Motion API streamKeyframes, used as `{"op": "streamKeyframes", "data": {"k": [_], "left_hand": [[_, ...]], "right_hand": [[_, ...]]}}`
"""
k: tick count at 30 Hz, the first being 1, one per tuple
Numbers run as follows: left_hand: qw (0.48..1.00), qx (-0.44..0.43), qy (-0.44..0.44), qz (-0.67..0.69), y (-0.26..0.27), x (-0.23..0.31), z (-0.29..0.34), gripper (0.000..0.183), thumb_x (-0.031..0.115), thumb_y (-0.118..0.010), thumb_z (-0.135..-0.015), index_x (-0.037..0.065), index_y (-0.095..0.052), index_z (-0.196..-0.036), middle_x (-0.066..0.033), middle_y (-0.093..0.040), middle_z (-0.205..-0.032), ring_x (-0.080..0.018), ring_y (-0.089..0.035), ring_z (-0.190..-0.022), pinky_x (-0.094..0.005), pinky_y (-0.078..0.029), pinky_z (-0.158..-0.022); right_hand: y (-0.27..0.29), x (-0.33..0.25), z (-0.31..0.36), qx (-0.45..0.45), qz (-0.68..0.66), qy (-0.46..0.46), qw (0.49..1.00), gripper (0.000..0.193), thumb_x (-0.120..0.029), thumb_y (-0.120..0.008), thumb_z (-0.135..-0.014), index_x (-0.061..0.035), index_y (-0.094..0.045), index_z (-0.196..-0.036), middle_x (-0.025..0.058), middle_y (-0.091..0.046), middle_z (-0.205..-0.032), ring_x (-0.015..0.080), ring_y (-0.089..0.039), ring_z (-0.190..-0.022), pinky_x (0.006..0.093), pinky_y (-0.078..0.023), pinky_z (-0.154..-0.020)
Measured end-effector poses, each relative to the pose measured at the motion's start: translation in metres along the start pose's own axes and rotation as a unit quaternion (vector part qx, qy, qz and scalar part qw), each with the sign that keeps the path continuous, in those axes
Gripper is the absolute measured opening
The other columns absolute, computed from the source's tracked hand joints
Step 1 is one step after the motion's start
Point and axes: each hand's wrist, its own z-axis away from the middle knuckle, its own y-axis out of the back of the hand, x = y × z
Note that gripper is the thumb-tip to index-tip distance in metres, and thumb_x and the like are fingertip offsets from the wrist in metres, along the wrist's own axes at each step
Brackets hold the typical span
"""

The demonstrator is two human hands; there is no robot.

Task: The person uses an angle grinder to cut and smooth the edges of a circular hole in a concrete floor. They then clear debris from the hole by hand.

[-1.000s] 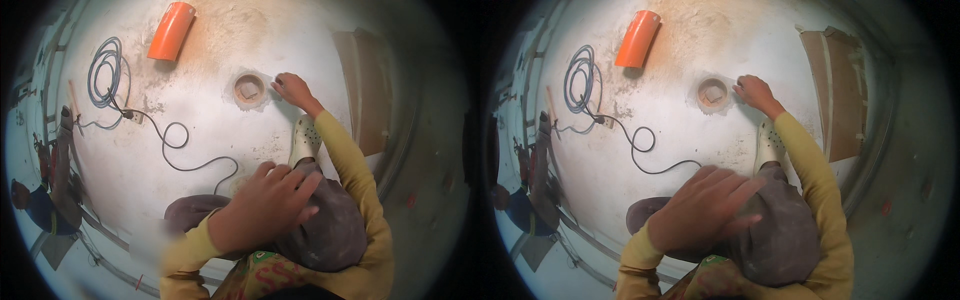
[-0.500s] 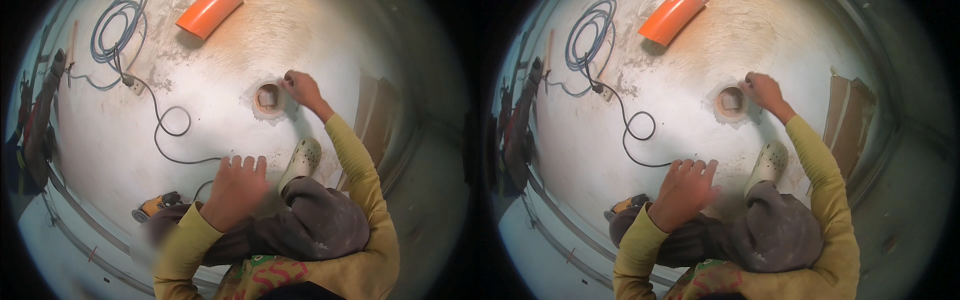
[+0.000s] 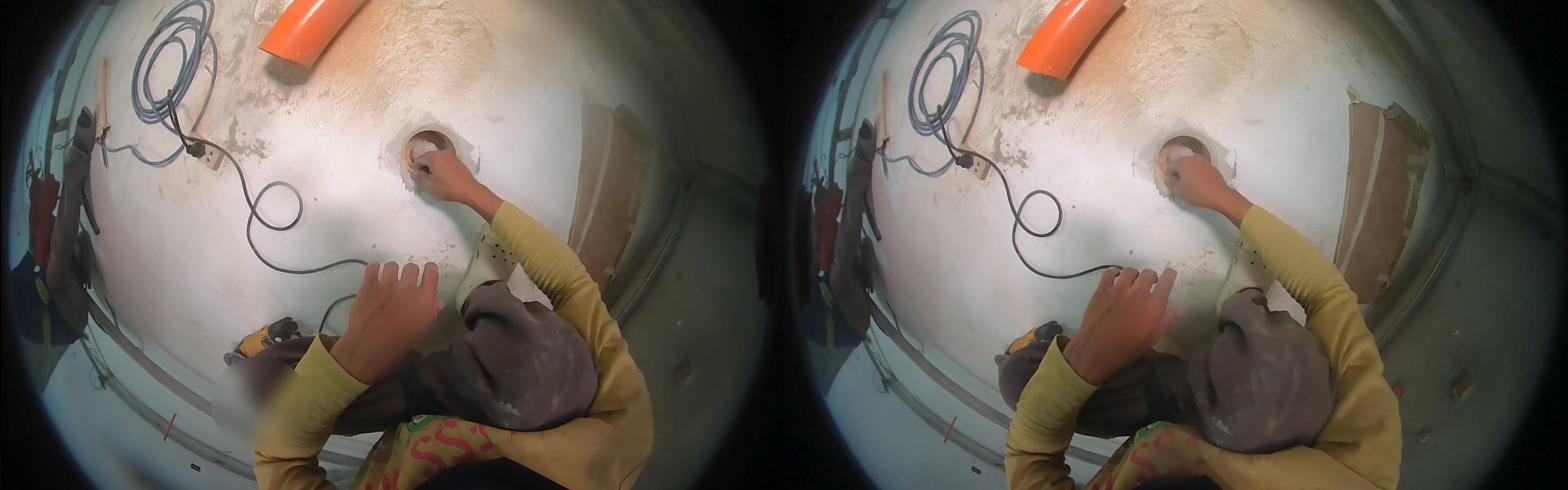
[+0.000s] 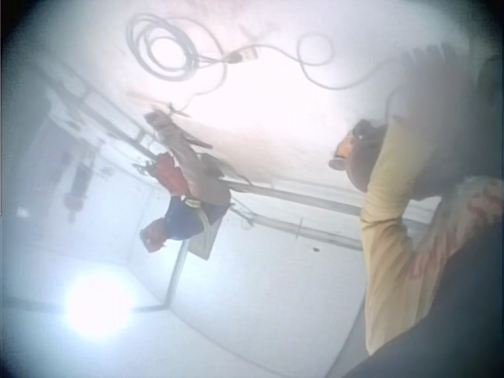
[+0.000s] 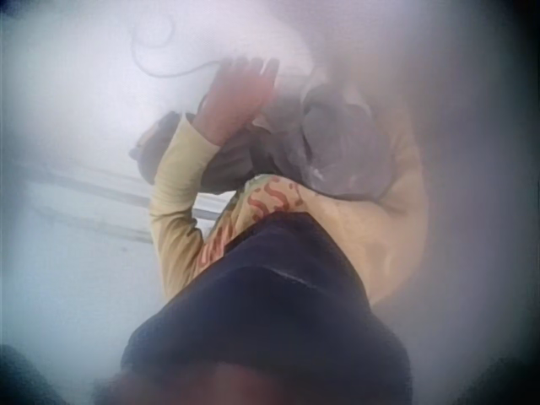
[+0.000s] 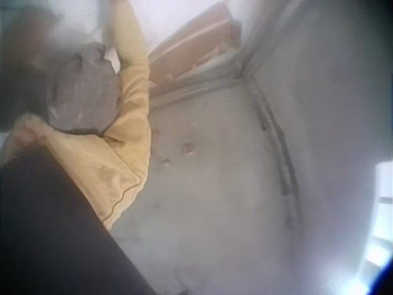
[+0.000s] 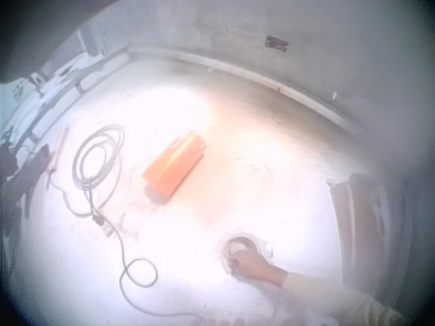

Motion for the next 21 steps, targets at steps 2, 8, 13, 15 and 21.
{"op": "streamKeyframes", "data": {"k": [2, 8, 13, 15, 21], "left_hand": [[1.000, 0.001, 0.002, 0.003, 0.000, 0.000, 0.003, 0.053, 0.035, -0.074, -0.093, 0.001, -0.062, -0.133, -0.0100, -0.067, -0.100, -0.0272, -0.064, -0.097, -0.0447, -0.048, -0.092], [0.999, 0.049, 0.005, 0.014, 0.002, 0.002, 0.016, 0.053, 0.034, -0.074, -0.094, 0.001, -0.062, -0.133, -0.0104, -0.066, -0.102, -0.0276, -0.063, -0.098, -0.0443, -0.048, -0.091], [0.999, 0.049, 0.005, 0.000, 0.005, 0.004, 0.018, 0.052, 0.034, -0.073, -0.094, 0.001, -0.062, -0.132, -0.0105, -0.066, -0.101, -0.0276, -0.063, -0.097, -0.0444, -0.047, -0.090], [0.999, 0.036, 0.004, -0.004, 0.005, 0.006, 0.019, 0.052, 0.035, -0.073, -0.094, 0.001, -0.063, -0.131, -0.0101, -0.066, -0.100, -0.0273, -0.063, -0.097, -0.0443, -0.047, -0.090], [0.997, 0.070, -0.008, -0.027, -0.004, 0.012, 0.030, 0.052, 0.037, -0.072, -0.095, 0.001, -0.063, -0.131, -0.0088, -0.064, -0.096, -0.0271, -0.062, -0.094, -0.0445, -0.048, -0.087]], "right_hand": [[0.015, -0.002, 0.006, 0.045, -0.038, 0.016, 0.998, 0.026, -0.023, -0.066, -0.094, -0.0007, -0.077, -0.101, 0.0216, -0.075, -0.099, 0.0372, -0.071, -0.091, 0.0445, -0.056, -0.082], [0.070, -0.008, 0.036, 0.180, -0.091, -0.034, 0.979, 0.022, -0.017, -0.067, -0.099, -0.0011, -0.077, -0.109, 0.0201, -0.076, -0.103, 0.0332, -0.072, -0.088, 0.0388, -0.057, -0.083], [0.033, -0.034, 0.074, 0.109, -0.041, 0.034, 0.993, 0.018, -0.016, -0.069, -0.097, -0.0046, -0.075, -0.109, 0.0178, -0.073, -0.099, 0.0352, -0.071, -0.087, 0.0415, -0.056, -0.081], [-0.005, -0.048, 0.093, 0.002, -0.033, 0.070, 0.997, 0.020, -0.020, -0.066, -0.096, -0.0065, -0.073, -0.109, 0.0163, -0.070, -0.104, 0.0371, -0.068, -0.096, 0.0461, -0.056, -0.086], [-0.022, -0.049, 0.085, 0.069, 0.069, 0.097, 0.990, 0.022, -0.020, -0.069, -0.096, -0.0044, -0.073, -0.111, 0.0150, -0.072, -0.106, 0.0363, -0.069, -0.098, 0.0449, -0.056, -0.089]]}}
